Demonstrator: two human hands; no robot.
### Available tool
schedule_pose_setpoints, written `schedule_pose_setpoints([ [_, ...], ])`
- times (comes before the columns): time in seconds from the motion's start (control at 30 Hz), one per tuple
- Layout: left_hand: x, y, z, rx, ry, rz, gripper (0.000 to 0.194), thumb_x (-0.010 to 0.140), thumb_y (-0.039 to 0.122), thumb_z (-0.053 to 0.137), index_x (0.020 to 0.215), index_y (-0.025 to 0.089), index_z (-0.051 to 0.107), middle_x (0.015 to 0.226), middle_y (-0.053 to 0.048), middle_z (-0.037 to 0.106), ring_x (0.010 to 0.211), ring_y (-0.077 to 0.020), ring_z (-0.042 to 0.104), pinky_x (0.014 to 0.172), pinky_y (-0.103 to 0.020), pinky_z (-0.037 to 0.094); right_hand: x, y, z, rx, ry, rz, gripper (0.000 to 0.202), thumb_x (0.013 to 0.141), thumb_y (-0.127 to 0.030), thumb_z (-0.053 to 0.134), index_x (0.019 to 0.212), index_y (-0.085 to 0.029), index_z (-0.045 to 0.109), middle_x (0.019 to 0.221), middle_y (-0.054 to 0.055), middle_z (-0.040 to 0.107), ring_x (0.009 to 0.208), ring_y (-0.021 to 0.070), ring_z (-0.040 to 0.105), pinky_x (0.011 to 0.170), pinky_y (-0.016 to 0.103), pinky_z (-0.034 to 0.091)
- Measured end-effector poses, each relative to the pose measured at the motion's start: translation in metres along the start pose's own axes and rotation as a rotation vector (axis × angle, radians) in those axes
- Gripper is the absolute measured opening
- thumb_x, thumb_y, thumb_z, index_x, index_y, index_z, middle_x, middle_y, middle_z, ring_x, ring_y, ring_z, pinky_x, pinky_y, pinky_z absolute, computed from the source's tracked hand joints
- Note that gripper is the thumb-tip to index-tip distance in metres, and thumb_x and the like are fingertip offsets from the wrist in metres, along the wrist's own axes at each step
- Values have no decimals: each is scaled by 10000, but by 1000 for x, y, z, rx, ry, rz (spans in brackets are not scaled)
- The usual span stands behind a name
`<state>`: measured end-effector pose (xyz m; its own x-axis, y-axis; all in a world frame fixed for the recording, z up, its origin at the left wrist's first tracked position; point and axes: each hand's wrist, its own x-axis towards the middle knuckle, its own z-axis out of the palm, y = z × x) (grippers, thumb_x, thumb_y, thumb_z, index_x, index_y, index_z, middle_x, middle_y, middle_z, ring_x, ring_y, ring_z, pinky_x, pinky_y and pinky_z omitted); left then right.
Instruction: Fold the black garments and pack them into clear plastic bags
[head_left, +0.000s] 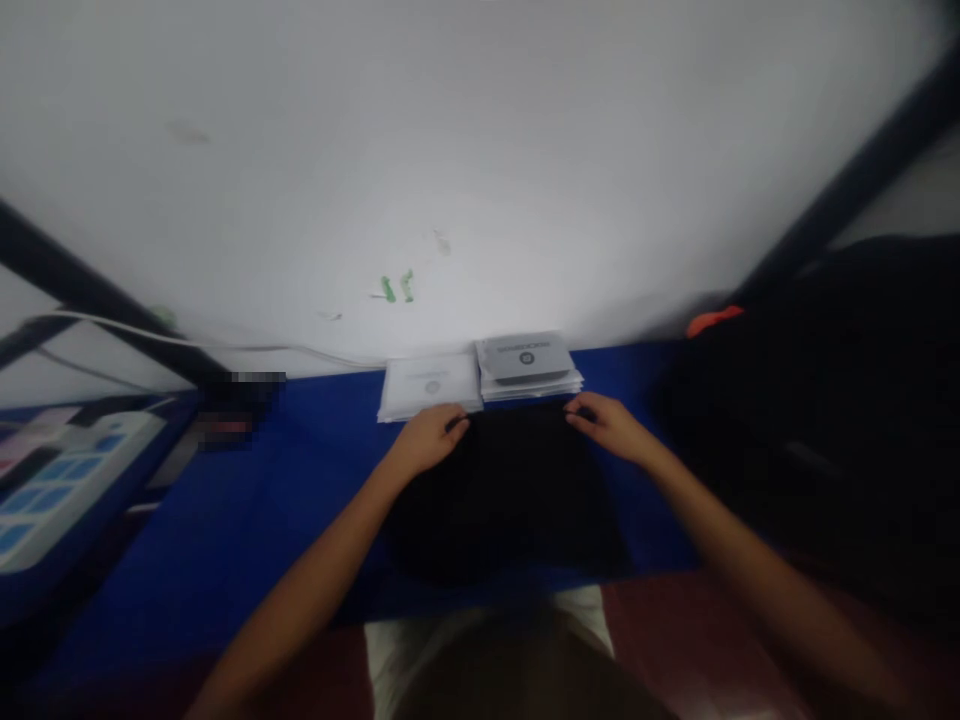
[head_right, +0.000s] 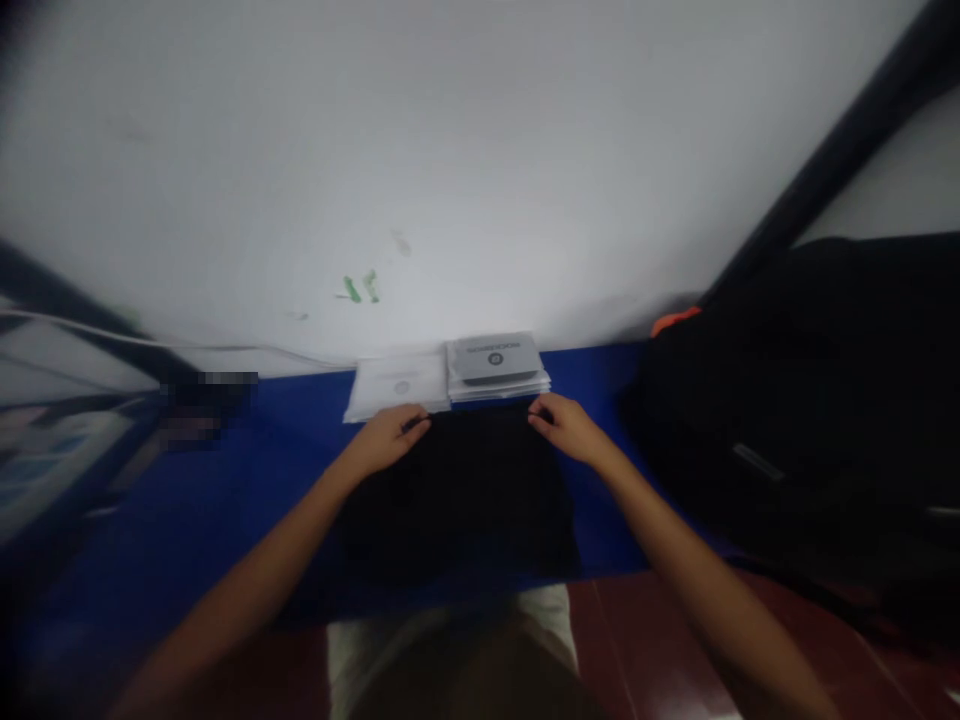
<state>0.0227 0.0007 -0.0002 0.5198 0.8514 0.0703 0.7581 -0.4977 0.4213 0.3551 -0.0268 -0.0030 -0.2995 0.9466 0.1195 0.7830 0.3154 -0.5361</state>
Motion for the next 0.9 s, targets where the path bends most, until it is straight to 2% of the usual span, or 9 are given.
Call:
schedule_pose_setpoints([
  [0.13, 10, -2, 7, 106, 21, -84, 194, 934, 300, 469, 914, 177, 617, 866, -87, 643, 834, -239, 596, 748, -344, 440, 20, -6, 16, -342, 75, 58, 151, 911, -245, 485, 953, -200, 622, 973, 122, 658, 909, 262, 599, 778, 352, 467],
  [0.27, -9, 8, 3, 172, 72, -70, 212, 943, 318, 471, 970, 160, 610, 927, -120, 611, 908, -273, 568, 819, -396, 429, 7, -16, 21, -396, 152, 44, 239, 915, -272, 483, 1083, -170, 619, 1076, 180, 614, 1008, 325, 547, 862, 430, 448],
  [0.33, -24, 12, -2, 152, 48, 30, 253, 955, 379, 469, 982, 172, 611, 949, -106, 602, 927, -267, 560, 840, -398, 432, -8, -20, 18, -307, 115, -39, 272, 929, -327, 482, 1113, -182, 620, 1080, 166, 609, 1017, 321, 541, 904, 450, 439],
  [0.43, -41, 13, -6, 59, -43, 169, 308, 927, 477, 525, 1009, 196, 618, 1005, -79, 598, 962, -249, 554, 869, -388, 440, -27, -22, 11, -88, -87, -164, 293, 916, -408, 536, 1117, -221, 637, 1036, 114, 630, 992, 288, 559, 897, 428, 454],
  [0.5, -46, 10, -6, 10, -91, 209, 325, 893, 493, 580, 1043, 207, 616, 1050, -70, 595, 1002, -248, 547, 892, -389, 438, -33, -22, 8, -7, -199, -184, 283, 895, -412, 578, 1097, -234, 663, 1005, 94, 646, 969, 276, 576, 892, 424, 454],
  [0.63, -46, 10, -5, -36, -138, 238, 194, 905, 363, 591, 1015, 205, 608, 1039, -59, 600, 1017, -235, 542, 912, -390, 431, -34, -21, 6, 108, -217, -131, 217, 895, -332, 576, 1048, -246, 704, 954, 78, 672, 935, 256, 594, 899, 427, 445],
  [0.77, -54, 26, -22, -72, -140, 248, 67, 914, 224, 523, 928, 194, 581, 1034, -62, 612, 1012, -230, 544, 939, -407, 418, -38, -23, -10, 379, -198, -26, 221, 834, -384, 672, 999, -247, 724, 911, 50, 685, 875, 225, 621, 818, 368, 484],
  [0.83, -65, 38, -35, -140, -176, 250, 68, 898, 230, 533, 935, 201, 582, 1037, -59, 620, 1005, -227, 556, 905, -379, 444, -44, -26, -22, 512, -284, 24, 231, 788, -404, 722, 945, -237, 737, 858, 36, 692, 811, 202, 638, 756, 330, 501],
  [0.9, -78, 49, -46, -236, -264, 237, 107, 872, 277, 581, 960, 221, 605, 987, -41, 641, 934, -210, 593, 825, -333, 480, -50, -29, -30, 640, -463, 100, 234, 782, -414, 724, 909, -218, 742, 770, 29, 695, 706, 175, 643, 669, 296, 513],
])
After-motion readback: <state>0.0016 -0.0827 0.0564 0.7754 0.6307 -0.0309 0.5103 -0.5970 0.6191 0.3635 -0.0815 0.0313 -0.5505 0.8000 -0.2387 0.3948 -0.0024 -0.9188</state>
